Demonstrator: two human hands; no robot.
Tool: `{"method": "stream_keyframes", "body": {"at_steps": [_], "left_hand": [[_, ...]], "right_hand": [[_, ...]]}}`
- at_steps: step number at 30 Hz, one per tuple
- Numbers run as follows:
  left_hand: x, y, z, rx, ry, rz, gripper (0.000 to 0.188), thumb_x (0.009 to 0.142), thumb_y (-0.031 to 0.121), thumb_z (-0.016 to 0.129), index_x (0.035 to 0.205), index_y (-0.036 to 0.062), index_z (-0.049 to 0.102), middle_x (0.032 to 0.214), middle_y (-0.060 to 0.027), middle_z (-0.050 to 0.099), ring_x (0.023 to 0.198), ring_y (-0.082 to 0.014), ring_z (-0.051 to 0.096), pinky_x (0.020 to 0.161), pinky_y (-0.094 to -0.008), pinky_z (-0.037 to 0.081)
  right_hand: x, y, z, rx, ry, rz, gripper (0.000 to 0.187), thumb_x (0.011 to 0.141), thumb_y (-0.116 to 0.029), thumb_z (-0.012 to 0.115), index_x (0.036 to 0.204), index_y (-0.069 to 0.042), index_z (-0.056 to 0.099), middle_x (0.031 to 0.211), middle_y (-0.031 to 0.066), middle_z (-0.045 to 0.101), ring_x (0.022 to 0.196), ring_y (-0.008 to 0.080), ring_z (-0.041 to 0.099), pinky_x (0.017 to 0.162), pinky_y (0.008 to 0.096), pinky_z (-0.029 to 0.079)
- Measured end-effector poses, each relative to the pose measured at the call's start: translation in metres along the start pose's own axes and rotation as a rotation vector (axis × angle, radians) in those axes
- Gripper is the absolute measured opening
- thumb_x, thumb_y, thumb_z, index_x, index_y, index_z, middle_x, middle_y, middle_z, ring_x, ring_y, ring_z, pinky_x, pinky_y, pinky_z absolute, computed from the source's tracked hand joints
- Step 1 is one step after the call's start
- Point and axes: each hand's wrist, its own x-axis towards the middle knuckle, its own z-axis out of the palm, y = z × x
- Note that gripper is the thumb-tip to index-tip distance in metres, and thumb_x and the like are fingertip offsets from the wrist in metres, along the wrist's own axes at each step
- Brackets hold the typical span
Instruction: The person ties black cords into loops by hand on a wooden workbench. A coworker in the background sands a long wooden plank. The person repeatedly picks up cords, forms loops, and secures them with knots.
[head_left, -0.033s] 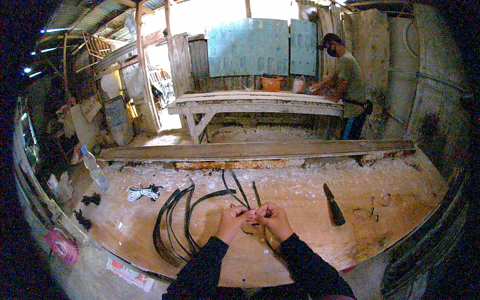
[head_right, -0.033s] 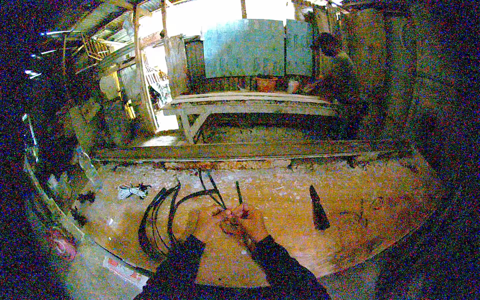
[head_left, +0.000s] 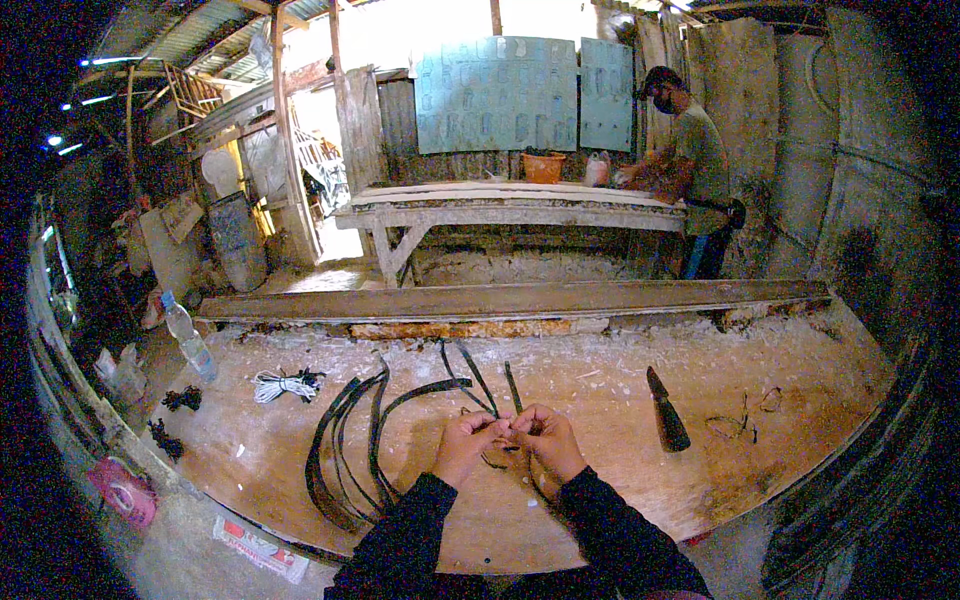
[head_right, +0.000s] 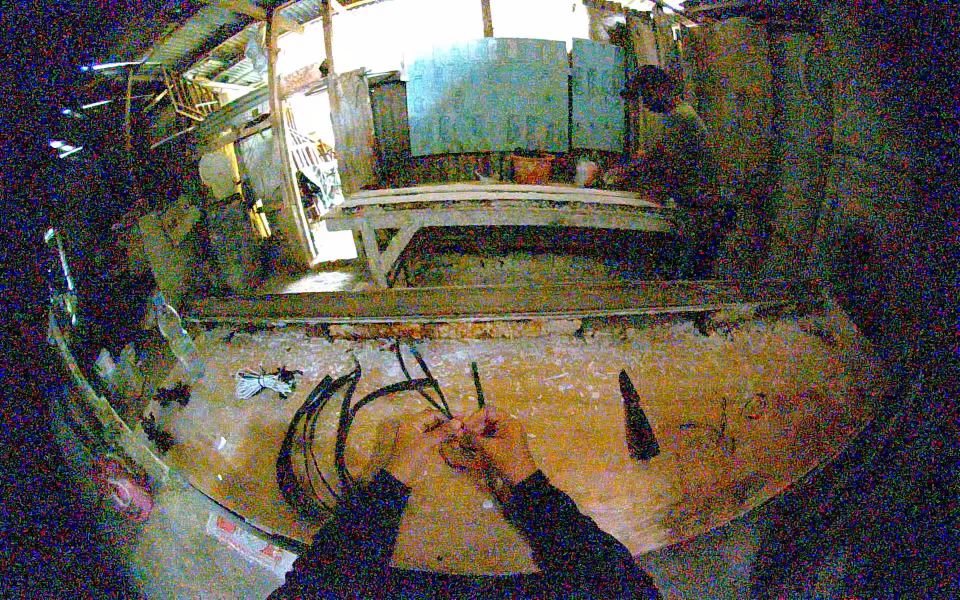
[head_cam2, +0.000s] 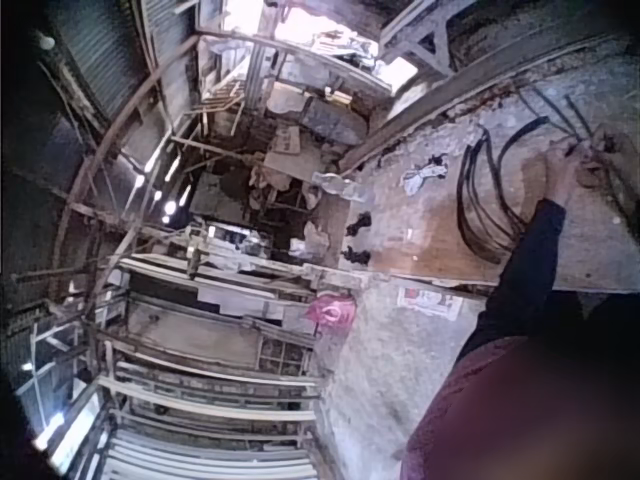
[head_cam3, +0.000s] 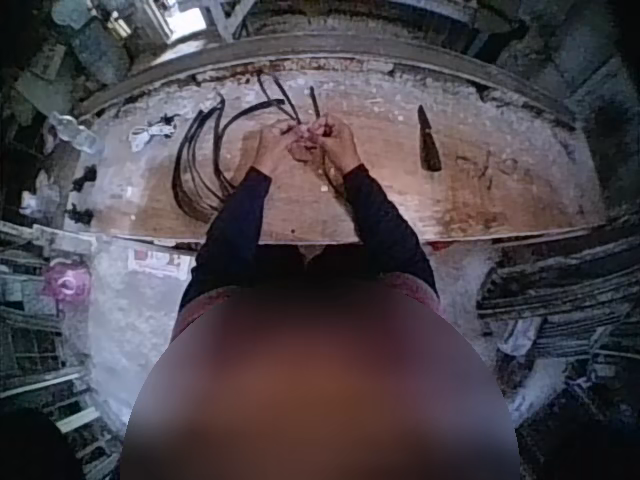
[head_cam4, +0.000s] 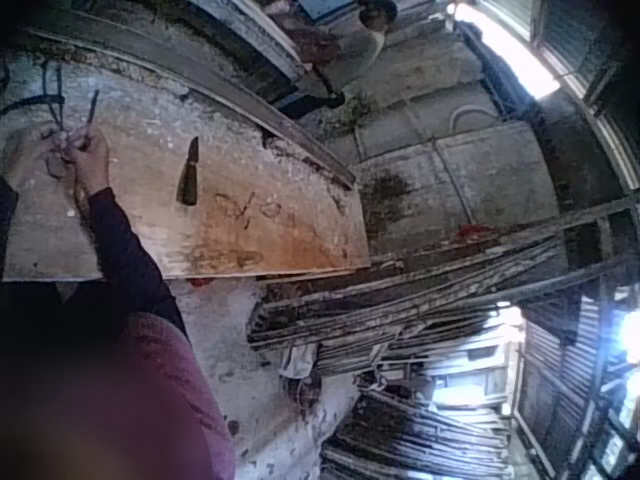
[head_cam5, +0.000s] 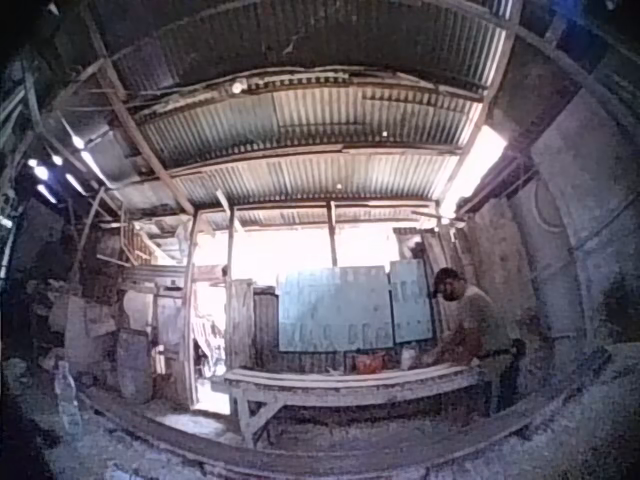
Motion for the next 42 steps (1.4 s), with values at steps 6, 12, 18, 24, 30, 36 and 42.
{"method": "stream_keyframes", "body": {"at_steps": [6,12,18,24,30,36,42], "left_hand": [[0.003,0.012,-0.003,-0.129,0.122,-0.167,0.018,0.078,0.018,0.057,0.085,0.0010,0.058,0.074,-0.0026,0.058,0.067,-0.0097,0.055,0.060,-0.0218,0.046],[0.002,0.018,-0.004,-0.337,0.176,-0.139,0.014,0.077,0.016,0.058,0.083,0.0033,0.058,0.072,-0.0006,0.056,0.064,-0.0088,0.052,0.060,-0.0238,0.048],[0.002,0.017,-0.007,-0.341,0.147,-0.139,0.015,0.077,0.016,0.059,0.085,0.0033,0.059,0.072,-0.0006,0.056,0.063,-0.0078,0.052,0.060,-0.0227,0.048],[0.002,0.015,-0.006,-0.249,0.110,-0.189,0.016,0.078,0.016,0.057,0.087,0.0034,0.059,0.074,-0.0013,0.059,0.064,-0.0079,0.054,0.057,-0.0201,0.046],[0.002,0.015,-0.006,-0.303,0.057,-0.205,0.016,0.079,0.016,0.056,0.087,0.0031,0.059,0.078,-0.0032,0.060,0.066,-0.0089,0.055,0.058,-0.0199,0.045],[-0.001,0.021,-0.004,-0.342,-0.016,-0.202,0.018,0.079,0.017,0.055,0.088,0.0015,0.058,0.080,-0.0047,0.060,0.069,-0.0115,0.057,0.059,-0.0217,0.046],[-0.002,0.023,-0.003,-0.401,-0.020,-0.207,0.019,0.079,0.017,0.054,0.088,-0.0002,0.058,0.082,-0.0060,0.059,0.072,-0.0132,0.057,0.062,-0.0245,0.047]], "right_hand": [[0.003,-0.010,0.006,-0.093,0.064,0.052,0.009,0.075,-0.003,0.058,0.083,-0.003,0.053,0.076,0.0045,0.057,0.073,0.0134,0.056,0.070,0.0259,0.046],[0.002,-0.018,0.008,-0.278,0.030,-0.088,0.015,0.076,-0.004,0.056,0.091,-0.003,0.055,0.083,0.0048,0.058,0.079,0.0143,0.055,0.072,0.0256,0.044],[-0.007,-0.031,0.018,-0.822,-0.042,-0.465,0.022,0.069,0.001,0.057,0.091,-0.004,0.057,0.083,0.0093,0.056,0.078,0.0230,0.055,0.070,0.0305,0.043],[-0.007,-0.033,0.019,-0.927,-0.067,-0.568,0.024,0.066,0.000,0.058,0.088,-0.008,0.058,0.082,0.0098,0.056,0.078,0.0273,0.054,0.070,0.0326,0.042],[-0.005,-0.031,0.017,-1.013,-0.018,-0.660,0.021,0.066,-0.003,0.059,0.085,-0.010,0.060,0.079,0.0069,0.058,0.077,0.0253,0.054,0.069,0.0333,0.040],[-0.008,-0.035,0.015,-1.060,-0.013,-0.679,0.019,0.064,-0.004,0.061,0.082,-0.010,0.061,0.078,0.0054,0.058,0.078,0.0232,0.053,0.071,0.0330,0.039],[-0.009,-0.035,0.016,-1.028,0.002,-0.648,0.018,0.063,-0.004,0.061,0.081,-0.010,0.061,0.077,0.0060,0.057,0.077,0.0231,0.053,0.072,0.0333,0.039]]}}
